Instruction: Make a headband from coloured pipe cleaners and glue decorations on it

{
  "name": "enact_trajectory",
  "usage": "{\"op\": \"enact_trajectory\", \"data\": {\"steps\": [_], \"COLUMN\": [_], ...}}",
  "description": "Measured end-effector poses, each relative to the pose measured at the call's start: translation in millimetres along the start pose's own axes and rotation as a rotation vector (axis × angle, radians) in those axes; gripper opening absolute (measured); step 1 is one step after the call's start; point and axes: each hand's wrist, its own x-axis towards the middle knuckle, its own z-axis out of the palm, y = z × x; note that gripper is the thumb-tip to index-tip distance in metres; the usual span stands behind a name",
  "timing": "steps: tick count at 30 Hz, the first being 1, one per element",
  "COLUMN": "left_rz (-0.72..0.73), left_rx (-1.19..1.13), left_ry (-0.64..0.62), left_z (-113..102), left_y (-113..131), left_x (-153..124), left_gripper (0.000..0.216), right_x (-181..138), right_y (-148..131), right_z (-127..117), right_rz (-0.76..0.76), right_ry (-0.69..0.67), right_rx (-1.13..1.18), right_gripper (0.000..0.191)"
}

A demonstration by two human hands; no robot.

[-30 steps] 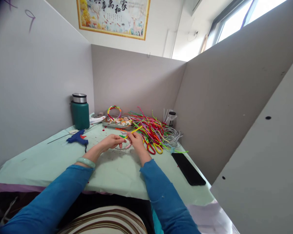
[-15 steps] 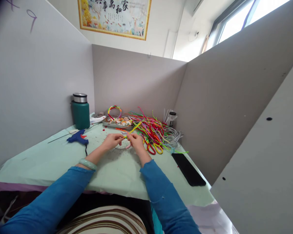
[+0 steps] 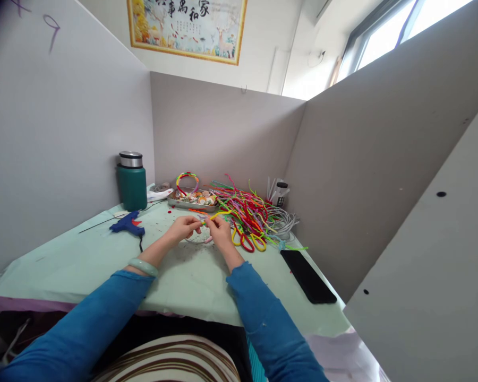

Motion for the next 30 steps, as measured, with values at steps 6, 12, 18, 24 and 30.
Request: {"op": "enact_trajectory", "data": {"steps": [6,12,18,24,30], "left_rz": [0.027,0.083,0.072,0.17,0.238], "left_rx": [-0.18,0.023,0.089,0.225,0.334], "left_ry": [-0.074,-0.289,-0.147,-0.042,-0.03], "left_z": [-4,-5,-1,-2,-3], "left_y": [8,6,5,-4,-8], "left_x": [-7,-9,-5,1,2], "left_gripper": [0.03,0.029,0.034,0.036,0.032], "right_x": [3,1,7,9,4], "right_y": [12,0,-2,3,3], "right_z": [-1,-2,-13,-17,-7], "right_rz": [0.254,0.135,0.03,0.087,0.112], "right_ry": [-0.12,-0.159,-0.022,-0.009,-0.079], "right_rx": [0.283,0.206,0.131,0.193,0.092], "right_gripper": [0.032,0.032,0.031,0.031,0.031]}}
